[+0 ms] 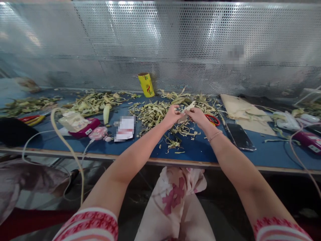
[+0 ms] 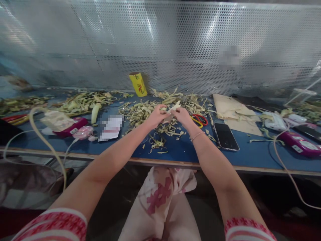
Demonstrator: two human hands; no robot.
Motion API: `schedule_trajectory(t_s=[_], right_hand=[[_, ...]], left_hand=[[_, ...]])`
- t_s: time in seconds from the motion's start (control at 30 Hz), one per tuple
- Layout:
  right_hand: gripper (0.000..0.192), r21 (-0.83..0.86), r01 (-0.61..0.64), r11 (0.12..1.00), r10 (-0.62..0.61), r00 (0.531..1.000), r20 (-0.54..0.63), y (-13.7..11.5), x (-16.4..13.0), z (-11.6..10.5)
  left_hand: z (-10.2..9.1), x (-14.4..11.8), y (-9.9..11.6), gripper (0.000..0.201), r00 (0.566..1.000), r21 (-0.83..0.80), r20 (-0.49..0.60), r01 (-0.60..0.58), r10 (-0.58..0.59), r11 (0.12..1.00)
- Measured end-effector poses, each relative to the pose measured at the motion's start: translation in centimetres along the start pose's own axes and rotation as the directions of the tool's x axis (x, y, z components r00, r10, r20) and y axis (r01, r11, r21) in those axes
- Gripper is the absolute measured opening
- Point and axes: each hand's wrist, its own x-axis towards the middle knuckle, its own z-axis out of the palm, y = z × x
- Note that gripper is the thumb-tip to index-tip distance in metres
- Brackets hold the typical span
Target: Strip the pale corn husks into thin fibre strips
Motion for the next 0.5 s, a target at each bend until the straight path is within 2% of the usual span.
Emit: schedule_trajectory(t_s=[0.1,0.2,0.27,0.37,0.43,0.5], right_hand=[[0.03,0.023,0.014,1.0,-0.014,1.0,0.019,-0.19,-0.13,-0.26],[0.031,0.065,0.059,0.996,-0.061,0.998,0.025,-0.3,-0.11,-0.39],[0.031,0.108,0.103,0.989,-0.104,0.995,0.005,-0.3,-0.04,-0.4],[0.034,0.095,0.207,0.974,-0.201,0.977,-0.073,-0.3,-0.02,-0.39],[0.035,0.034,0.266,0.963,-0.262,0.961,-0.088,-0.39,-0.1,-0.39],[0.035,-0.015,0.266,0.964,-0.267,0.962,-0.059,-0.55,-0.24,-0.39]], left_hand=[[-0.11,0.68,-0.3,0.059,0.994,-0.187,-0.059,0.084,-0.097,0.979],[-0.07,1.04,-0.15,0.037,0.982,-0.356,-0.021,0.167,-0.186,0.92],[0.01,1.0,0.15,0.021,0.974,-0.397,0.014,0.212,-0.225,0.893],[0.08,0.71,0.47,0.016,0.982,-0.379,0.012,0.18,-0.189,0.908],[0.04,0.56,0.43,0.023,0.992,-0.325,-0.004,0.116,-0.124,0.939],[-0.07,0.53,0.22,0.034,0.998,-0.244,0.0,0.056,-0.057,0.968]])
